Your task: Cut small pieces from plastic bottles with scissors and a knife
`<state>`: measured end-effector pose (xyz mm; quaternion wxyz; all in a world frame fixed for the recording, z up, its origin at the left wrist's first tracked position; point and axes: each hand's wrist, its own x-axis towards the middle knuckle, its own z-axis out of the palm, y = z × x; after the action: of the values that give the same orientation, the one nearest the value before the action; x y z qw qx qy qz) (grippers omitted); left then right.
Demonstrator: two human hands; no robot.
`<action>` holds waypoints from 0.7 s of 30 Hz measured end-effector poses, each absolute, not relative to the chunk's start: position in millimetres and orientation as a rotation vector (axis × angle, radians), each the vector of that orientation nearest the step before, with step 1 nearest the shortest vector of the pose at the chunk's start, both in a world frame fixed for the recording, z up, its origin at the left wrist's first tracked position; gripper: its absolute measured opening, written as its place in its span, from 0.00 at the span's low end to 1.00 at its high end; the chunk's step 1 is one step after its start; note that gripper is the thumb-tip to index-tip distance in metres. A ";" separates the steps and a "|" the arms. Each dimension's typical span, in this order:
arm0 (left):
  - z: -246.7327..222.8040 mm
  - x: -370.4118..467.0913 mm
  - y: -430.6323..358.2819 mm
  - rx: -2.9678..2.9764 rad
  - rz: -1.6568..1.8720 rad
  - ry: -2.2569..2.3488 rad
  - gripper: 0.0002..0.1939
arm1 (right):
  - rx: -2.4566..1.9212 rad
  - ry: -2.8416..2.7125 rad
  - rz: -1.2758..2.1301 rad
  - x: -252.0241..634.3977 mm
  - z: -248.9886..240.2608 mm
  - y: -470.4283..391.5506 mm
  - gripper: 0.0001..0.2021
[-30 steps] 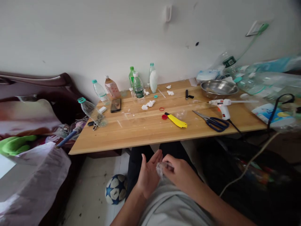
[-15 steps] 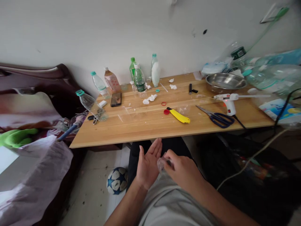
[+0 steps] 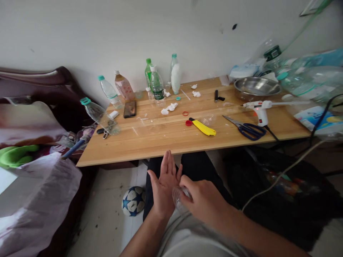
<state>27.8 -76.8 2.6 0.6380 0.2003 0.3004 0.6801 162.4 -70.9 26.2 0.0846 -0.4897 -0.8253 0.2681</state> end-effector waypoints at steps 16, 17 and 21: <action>-16.5 -21.3 -42.5 2.584 0.800 1.354 0.24 | -1.621 -1.826 0.603 216.7 6.2 -3.6 0.17; -17.3 -25.5 -34.1 2.686 0.705 1.401 0.24 | -1.614 -1.812 0.618 219.9 5.0 2.4 0.17; -21.0 -37.8 -17.3 2.838 0.565 1.403 0.20 | -1.557 -1.712 0.769 220.5 2.6 19.7 0.22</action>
<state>-37.8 -17.3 -21.0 -0.0371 0.8819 0.4359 0.1755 220.5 19.7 2.6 0.3444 -0.5994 -0.6592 0.2961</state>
